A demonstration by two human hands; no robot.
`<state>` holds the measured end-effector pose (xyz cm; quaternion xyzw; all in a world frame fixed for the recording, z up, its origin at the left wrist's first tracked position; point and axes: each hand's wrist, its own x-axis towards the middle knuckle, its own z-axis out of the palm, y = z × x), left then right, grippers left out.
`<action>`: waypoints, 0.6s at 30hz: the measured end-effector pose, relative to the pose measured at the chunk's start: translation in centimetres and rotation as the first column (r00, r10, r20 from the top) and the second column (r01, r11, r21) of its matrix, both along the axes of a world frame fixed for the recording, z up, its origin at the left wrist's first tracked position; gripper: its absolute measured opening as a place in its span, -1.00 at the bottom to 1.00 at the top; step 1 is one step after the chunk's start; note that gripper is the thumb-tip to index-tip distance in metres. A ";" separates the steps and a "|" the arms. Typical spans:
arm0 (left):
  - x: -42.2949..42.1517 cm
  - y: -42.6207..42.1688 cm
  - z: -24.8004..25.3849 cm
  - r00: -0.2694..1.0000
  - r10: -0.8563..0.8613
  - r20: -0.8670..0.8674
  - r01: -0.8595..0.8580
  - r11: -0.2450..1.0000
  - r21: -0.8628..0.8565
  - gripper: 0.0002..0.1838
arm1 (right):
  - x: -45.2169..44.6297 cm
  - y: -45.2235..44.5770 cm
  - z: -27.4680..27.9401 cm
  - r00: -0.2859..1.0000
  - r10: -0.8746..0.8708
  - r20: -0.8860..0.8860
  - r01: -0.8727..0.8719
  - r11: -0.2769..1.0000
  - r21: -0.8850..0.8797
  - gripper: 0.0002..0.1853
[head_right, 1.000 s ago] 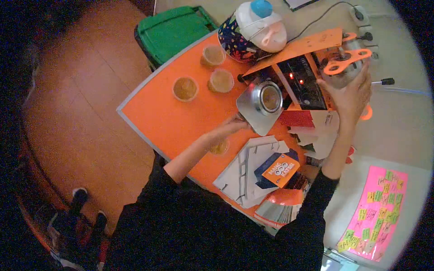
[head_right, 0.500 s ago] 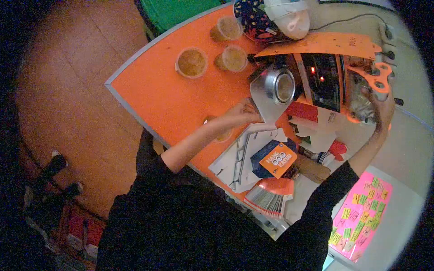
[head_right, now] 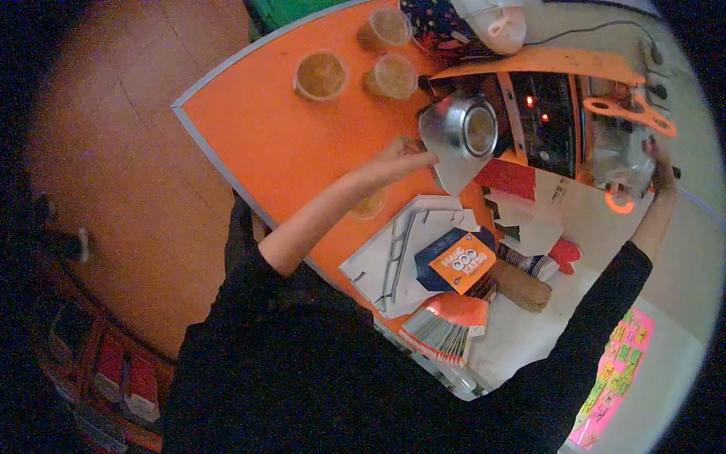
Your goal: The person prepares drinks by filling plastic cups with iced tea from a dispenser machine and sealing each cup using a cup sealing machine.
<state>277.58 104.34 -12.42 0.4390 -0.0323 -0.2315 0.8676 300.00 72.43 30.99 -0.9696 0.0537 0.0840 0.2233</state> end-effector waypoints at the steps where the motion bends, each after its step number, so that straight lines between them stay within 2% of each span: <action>1: -0.1 -0.1 0.8 0.978 0.209 0.008 -0.208 0.968 0.138 -0.19 | 0.2 0.1 0.0 1.000 0.011 -0.005 -0.011 1.000 0.001 -0.17; 2: -0.2 -0.3 1.6 0.978 0.207 0.020 -0.208 0.968 0.144 -0.19 | 0.3 0.2 0.0 1.000 0.021 -0.011 -0.021 1.000 -0.002 -0.17; 3: -0.4 -0.8 2.3 0.901 0.423 0.098 -0.430 0.840 0.332 -0.26 | 0.4 0.2 0.0 0.999 0.032 -0.014 -0.032 1.000 0.001 -0.18; 4: -0.5 -1.1 3.0 0.773 0.597 0.215 -0.616 0.626 0.478 -0.33 | 0.3 0.3 -0.1 0.999 0.041 -0.020 -0.041 0.999 -0.005 -0.18; 5: -0.3 -1.3 3.6 0.772 0.595 0.224 -0.619 0.624 0.477 -0.33 | 0.2 0.4 -0.3 0.998 0.051 -0.022 -0.051 0.999 -0.007 -0.18; 7: 0.1 -1.5 4.6 0.690 0.626 0.363 -0.715 0.516 0.471 -0.42 | 0.5 0.8 -0.4 0.997 0.070 -0.040 -0.071 0.997 -0.023 -0.19; 8: 0.0 -1.6 5.1 0.684 0.630 0.368 -0.721 0.508 0.471 -0.42 | 0.5 1.1 -0.6 0.995 0.084 -0.047 -0.085 0.996 -0.030 -0.19; 10: -0.4 -2.4 5.3 0.653 0.610 0.449 -0.745 0.407 0.529 -0.44 | 0.6 1.6 -0.7 0.992 0.108 -0.062 -0.111 0.992 -0.064 -0.20; 13: -1.2 -2.5 5.0 0.671 0.601 0.435 -0.729 0.424 0.538 -0.46 | 0.3 2.8 -0.3 0.985 0.165 -0.055 -0.172 0.970 -0.171 -0.20; 16: -1.5 -2.1 4.5 0.687 0.586 0.429 -0.717 0.452 0.531 -0.49 | -2.3 4.7 0.4 0.946 0.297 0.127 -0.231 0.897 -0.378 -0.21; 18: -1.1 -1.9 4.6 0.689 0.593 0.417 -0.714 0.456 0.531 -0.50 | -5.1 6.3 -0.2 0.922 0.309 0.235 -0.191 0.888 -0.418 -0.21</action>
